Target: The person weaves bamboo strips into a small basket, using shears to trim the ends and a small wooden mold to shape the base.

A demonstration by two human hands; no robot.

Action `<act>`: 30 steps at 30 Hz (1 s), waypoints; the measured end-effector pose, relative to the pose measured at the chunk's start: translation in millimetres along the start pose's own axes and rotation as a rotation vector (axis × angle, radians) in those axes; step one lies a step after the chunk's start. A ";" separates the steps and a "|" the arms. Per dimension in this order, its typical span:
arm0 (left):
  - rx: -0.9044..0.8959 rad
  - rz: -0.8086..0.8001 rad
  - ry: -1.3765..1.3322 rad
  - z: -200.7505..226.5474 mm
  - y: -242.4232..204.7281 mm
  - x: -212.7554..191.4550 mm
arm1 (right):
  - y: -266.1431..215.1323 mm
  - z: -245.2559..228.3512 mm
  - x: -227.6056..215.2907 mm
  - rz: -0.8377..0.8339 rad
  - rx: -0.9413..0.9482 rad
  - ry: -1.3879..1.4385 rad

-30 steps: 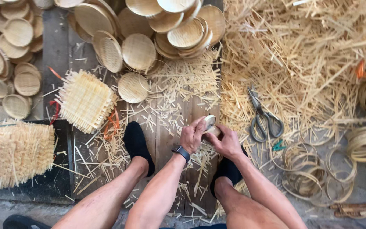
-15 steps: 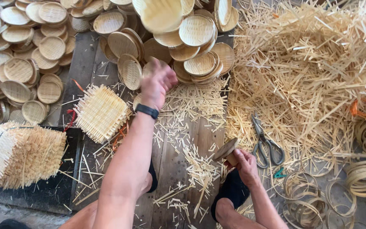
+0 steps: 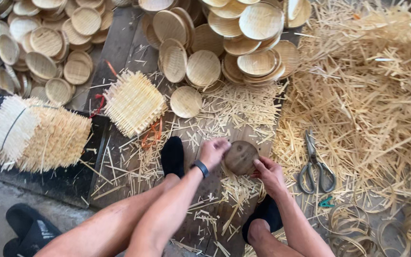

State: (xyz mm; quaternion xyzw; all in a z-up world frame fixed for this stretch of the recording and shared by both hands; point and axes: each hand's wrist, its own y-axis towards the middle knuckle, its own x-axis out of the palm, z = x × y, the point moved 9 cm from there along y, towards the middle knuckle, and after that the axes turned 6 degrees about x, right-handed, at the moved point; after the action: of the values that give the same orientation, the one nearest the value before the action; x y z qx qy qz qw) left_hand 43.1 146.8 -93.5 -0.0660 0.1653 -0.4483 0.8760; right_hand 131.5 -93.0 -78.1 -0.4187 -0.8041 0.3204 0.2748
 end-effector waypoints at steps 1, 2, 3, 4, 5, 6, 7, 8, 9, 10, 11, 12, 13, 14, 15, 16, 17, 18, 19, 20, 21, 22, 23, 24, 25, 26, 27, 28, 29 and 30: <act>0.077 0.106 0.140 15.3 15.3 -32.5 | 2.0 4.9 2.3 0.005 0.034 0.099; 0.041 0.192 0.563 27.5 27.8 -75.3 | 0.8 6.5 4.8 0.001 0.026 0.102; 0.304 0.325 0.640 65.8 34.3 -116.5 | -1.6 7.7 4.9 -0.003 0.018 0.104; 0.443 0.521 0.765 96.2 35.9 -152.8 | -2.8 8.6 4.2 -0.007 0.007 0.109; 0.325 0.448 0.938 101.5 47.1 -187.1 | -3.6 12.6 2.8 -0.003 0.025 0.100; 0.257 0.473 1.000 109.7 52.0 -217.6 | -5.0 16.7 0.0 0.006 0.039 0.095; 0.176 0.470 1.148 116.4 58.6 -243.0 | -6.0 21.1 -2.9 0.014 0.054 0.089; 0.094 0.460 1.294 119.8 61.7 -263.3 | -7.1 25.3 -5.6 0.019 0.062 0.085; 0.014 0.408 1.184 111.8 59.5 -278.3 | -7.5 29.5 -8.2 0.023 0.069 0.080; -0.062 0.353 1.071 101.6 57.6 -288.3 | -7.1 33.0 -11.7 0.030 0.075 0.076; -0.136 0.298 0.957 90.4 56.4 -295.0 | -6.2 35.2 -13.0 0.022 0.070 0.083; -0.140 0.290 0.919 87.7 56.8 -301.0 | -5.8 37.2 -12.9 0.013 0.065 0.090; -0.143 0.281 0.880 85.7 58.5 -304.6 | -6.1 38.7 -12.7 0.004 0.060 0.096; -0.149 0.273 0.842 83.9 59.1 -305.1 | -6.5 40.8 -14.6 0.015 0.066 0.085; -0.189 0.336 0.847 85.4 56.7 -312.4 | -6.1 41.7 -16.3 0.027 0.073 0.074; -0.228 0.399 0.852 91.1 53.9 -321.8 | -5.3 42.1 -16.5 0.038 0.077 0.064; -0.267 0.462 0.857 98.1 49.1 -327.1 | -4.9 40.1 -15.4 0.033 0.060 0.063; 0.033 0.624 0.969 139.0 43.6 -325.9 | -5.8 37.8 -14.9 0.034 0.042 0.065; 0.347 0.772 1.063 180.1 29.6 -316.1 | -6.2 34.4 -14.5 0.034 0.025 0.067; 0.492 0.757 1.044 202.0 25.7 -296.9 | -7.7 28.6 -16.6 0.058 -0.022 0.068; 0.635 0.738 1.019 225.4 21.5 -274.0 | -8.4 20.9 -17.3 0.082 -0.068 0.070; 0.774 0.714 0.989 247.4 13.5 -248.8 | -12.3 12.8 -18.2 0.109 -0.110 0.069; 0.887 0.549 0.892 258.8 -0.8 -212.9 | -15.7 2.9 -16.4 0.094 -0.142 0.119; 0.992 0.374 0.789 262.8 -26.4 -163.5 | -20.5 -6.9 -14.9 0.083 -0.171 0.175; 0.962 0.247 0.657 260.3 -37.9 -119.7 | -24.9 -17.9 -13.9 0.072 -0.202 0.230; 1.104 0.041 0.800 258.4 -65.2 -67.1 | -27.5 -23.0 -7.5 -0.019 -0.156 0.328; 1.251 -0.106 0.970 248.4 -93.5 -18.1 | -29.5 -28.4 -2.4 -0.110 -0.110 0.426; 1.235 -0.289 0.764 236.9 -113.4 12.3 | -30.0 -34.8 2.2 -0.208 -0.072 0.522; 1.208 -0.393 0.784 219.8 -127.2 36.9 | -29.6 -35.9 -2.9 -0.122 -0.094 0.341; 1.180 -0.492 0.806 201.2 -136.2 53.9 | -25.2 -35.1 -4.7 -0.040 -0.112 0.156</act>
State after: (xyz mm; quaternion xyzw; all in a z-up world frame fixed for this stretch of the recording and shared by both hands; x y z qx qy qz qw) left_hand 38.6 16.5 118.5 0.5479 0.1860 -0.6344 0.5126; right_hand 146.2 -98.2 -37.5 -0.4411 -0.8049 0.2358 0.3192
